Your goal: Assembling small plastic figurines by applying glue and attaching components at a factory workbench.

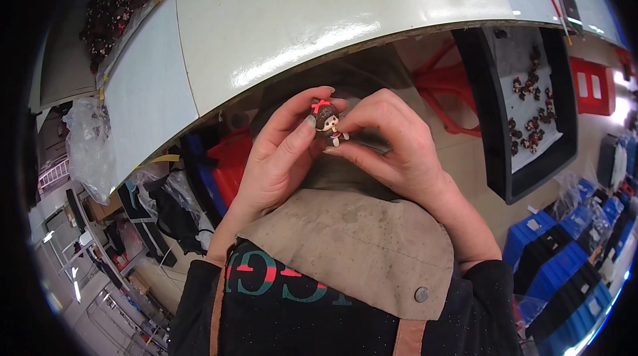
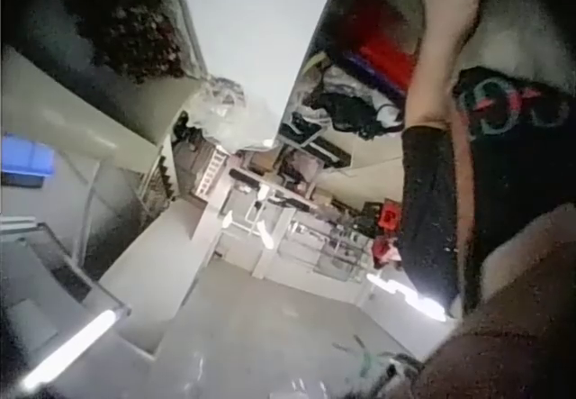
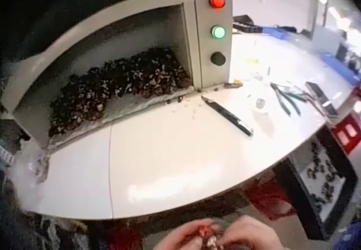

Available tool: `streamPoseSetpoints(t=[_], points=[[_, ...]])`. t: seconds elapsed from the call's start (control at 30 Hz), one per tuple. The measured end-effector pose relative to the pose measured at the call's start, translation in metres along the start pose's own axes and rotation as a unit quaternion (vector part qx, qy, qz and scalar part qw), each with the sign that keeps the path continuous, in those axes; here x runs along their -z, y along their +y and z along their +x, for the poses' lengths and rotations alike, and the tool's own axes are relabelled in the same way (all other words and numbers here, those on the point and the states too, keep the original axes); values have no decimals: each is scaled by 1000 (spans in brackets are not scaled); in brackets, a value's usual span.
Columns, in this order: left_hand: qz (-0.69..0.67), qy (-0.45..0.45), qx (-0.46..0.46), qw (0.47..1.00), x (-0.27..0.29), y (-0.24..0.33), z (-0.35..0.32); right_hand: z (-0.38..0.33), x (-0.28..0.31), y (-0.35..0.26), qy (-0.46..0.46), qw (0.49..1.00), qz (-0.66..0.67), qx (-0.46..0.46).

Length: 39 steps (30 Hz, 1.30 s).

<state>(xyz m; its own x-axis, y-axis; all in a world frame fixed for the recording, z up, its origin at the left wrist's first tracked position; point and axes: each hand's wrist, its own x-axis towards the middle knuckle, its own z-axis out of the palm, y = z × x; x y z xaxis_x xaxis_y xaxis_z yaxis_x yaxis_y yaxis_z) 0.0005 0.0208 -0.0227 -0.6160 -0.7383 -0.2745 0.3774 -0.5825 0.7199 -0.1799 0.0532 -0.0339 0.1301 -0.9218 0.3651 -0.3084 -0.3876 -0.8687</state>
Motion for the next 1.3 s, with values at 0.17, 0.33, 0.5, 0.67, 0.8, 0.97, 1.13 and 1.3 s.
streamPoseSetpoints(t=[0.17, 0.33, 0.5, 0.67, 0.8, 0.97, 1.13, 1.3], points=[[-13, 15, 15, 1000, 1, 2, 0, -1, -1, -2, -3, 999, 14, -30], [4, 25, 0, 1000, 3, 2, -3, -2, -4, -3, -23, 994, 59, -92], [17, 33, 8, 999, 6, 3, -5, -4, -5, -3, -42, 989, 68, -125], [19, 31, 5, 999, 8, 3, -5, -1, -11, -4, 13, 988, 77, -137], [20, 36, 1, 999, 8, 1, -5, 1, -12, -5, 7, 983, 92, -161], [20, 49, 17, 998, 8, 1, -3, 2, -13, -4, 10, 981, 97, -167], [-5, 43, 37, 998, 6, 4, 0, -2, -7, -4, -34, 981, 78, -174], [-17, 24, 13, 999, 5, 3, 1, 0, -5, -2, -15, 994, 23, -101]])
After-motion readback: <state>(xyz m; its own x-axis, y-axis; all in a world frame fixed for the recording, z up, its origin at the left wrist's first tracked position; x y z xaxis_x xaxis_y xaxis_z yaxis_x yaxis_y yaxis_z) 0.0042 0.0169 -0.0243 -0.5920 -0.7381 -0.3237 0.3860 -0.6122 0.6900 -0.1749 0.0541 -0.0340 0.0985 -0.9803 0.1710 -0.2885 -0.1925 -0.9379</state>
